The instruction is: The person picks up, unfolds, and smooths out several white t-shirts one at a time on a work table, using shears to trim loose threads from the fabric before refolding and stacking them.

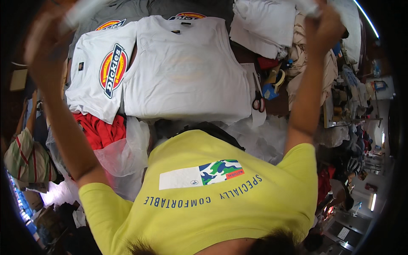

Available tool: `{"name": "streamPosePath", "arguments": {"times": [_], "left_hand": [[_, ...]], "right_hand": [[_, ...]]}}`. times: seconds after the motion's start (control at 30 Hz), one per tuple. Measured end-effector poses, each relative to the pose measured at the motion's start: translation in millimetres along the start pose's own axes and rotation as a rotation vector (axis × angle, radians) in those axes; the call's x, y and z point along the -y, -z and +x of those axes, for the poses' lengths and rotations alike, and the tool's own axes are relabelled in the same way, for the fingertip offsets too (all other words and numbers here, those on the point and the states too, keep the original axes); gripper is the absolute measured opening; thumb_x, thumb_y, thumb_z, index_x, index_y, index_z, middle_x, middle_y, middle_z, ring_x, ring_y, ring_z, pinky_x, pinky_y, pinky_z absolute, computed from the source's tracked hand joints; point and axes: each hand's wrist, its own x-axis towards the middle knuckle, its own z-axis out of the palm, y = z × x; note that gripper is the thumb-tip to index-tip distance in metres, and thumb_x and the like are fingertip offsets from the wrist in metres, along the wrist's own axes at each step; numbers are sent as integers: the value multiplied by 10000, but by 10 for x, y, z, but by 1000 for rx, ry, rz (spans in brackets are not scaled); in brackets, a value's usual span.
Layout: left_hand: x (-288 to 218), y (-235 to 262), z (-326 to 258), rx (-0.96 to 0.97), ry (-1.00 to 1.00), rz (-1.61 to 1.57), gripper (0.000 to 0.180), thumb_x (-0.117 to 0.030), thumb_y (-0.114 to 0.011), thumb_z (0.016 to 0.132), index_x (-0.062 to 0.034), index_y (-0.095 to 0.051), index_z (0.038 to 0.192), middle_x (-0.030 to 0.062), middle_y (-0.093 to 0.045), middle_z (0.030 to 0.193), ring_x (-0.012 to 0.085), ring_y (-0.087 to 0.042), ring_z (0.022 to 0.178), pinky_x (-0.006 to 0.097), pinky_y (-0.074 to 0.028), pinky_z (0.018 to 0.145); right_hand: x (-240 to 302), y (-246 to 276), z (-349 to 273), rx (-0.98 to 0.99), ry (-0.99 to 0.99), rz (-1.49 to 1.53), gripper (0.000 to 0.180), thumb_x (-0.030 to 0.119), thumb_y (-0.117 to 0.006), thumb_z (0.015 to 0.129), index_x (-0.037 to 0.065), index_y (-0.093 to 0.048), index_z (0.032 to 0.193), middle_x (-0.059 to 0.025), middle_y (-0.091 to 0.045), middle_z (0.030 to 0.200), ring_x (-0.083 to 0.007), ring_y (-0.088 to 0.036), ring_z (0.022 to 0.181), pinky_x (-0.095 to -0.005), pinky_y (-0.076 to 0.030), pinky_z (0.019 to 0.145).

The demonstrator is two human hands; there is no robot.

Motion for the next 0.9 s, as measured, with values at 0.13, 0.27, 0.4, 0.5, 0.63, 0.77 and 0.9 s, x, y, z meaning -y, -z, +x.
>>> {"name": "streamPosePath", "arguments": {"times": [0.13, 0.27, 0.4, 0.5, 0.63, 0.77, 0.9], "left_hand": [[-850, -248, -1349, 388, 301, -288, 334, 55, -647, 551, -123, -621, 832, 15, -587, 806, 231, -541, 812, 358, -354, 786], [-1591, -325, -2457, 822, 578, -408, 262, 46, -595, 616, -105, -600, 830, 44, -549, 879, 252, -505, 905, 389, -340, 838], [-1894, -269, -2843, 909, 657, -534, 258, 42, -574, 662, -62, -586, 898, 98, -522, 946, 284, -492, 926, 376, -384, 819], [-1971, -310, -2938, 749, 1027, -609, 269, -1, -590, 740, -38, -560, 1005, 110, -511, 979, 259, -501, 914, 330, -418, 776], [-1982, -439, -3037, 640, 1326, -595, 326, -99, -623, 815, -14, -506, 1108, 90, -505, 1005, 184, -498, 877, 279, -420, 752], [-1910, -451, -3195, 681, 1461, -694, 358, -161, -637, 842, -20, -489, 1137, 57, -502, 1003, 138, -498, 874, 267, -425, 759], [-1917, -405, -3249, 716, 1618, -705, 366, -190, -630, 856, -43, -466, 1148, 41, -510, 991, 120, -509, 886, 249, -422, 757]], "right_hand": [[1113, 314, -1414, 317, -144, 395, 244, 227, -498, 819, 151, -708, 917, -30, -557, 795, -212, -515, 855, -449, -277, 894], [1893, 721, -2640, 748, -247, 606, 236, 53, -597, 687, 165, -687, 875, -17, -554, 870, -217, -521, 920, -472, -277, 925], [2234, 1128, -2972, 803, -491, 701, 241, -3, -568, 681, 117, -642, 876, -49, -541, 916, -232, -514, 948, -421, -325, 905], [2212, 1230, -3141, 794, -802, 813, 264, -64, -499, 698, 69, -622, 891, -89, -537, 919, -259, -521, 944, -364, -386, 850], [2153, 1156, -3253, 654, -1167, 873, 208, -56, -457, 801, 22, -589, 942, -84, -558, 908, -194, -560, 792, -287, -449, 710], [2107, 1020, -3300, 595, -1626, 1011, 138, 91, -474, 916, 15, -570, 979, -32, -573, 803, -72, -525, 640, -209, -447, 595], [1985, 953, -3146, 810, -1741, 1055, 189, 214, -524, 917, 49, -587, 983, -8, -564, 731, -50, -508, 583, -184, -423, 534]]}}
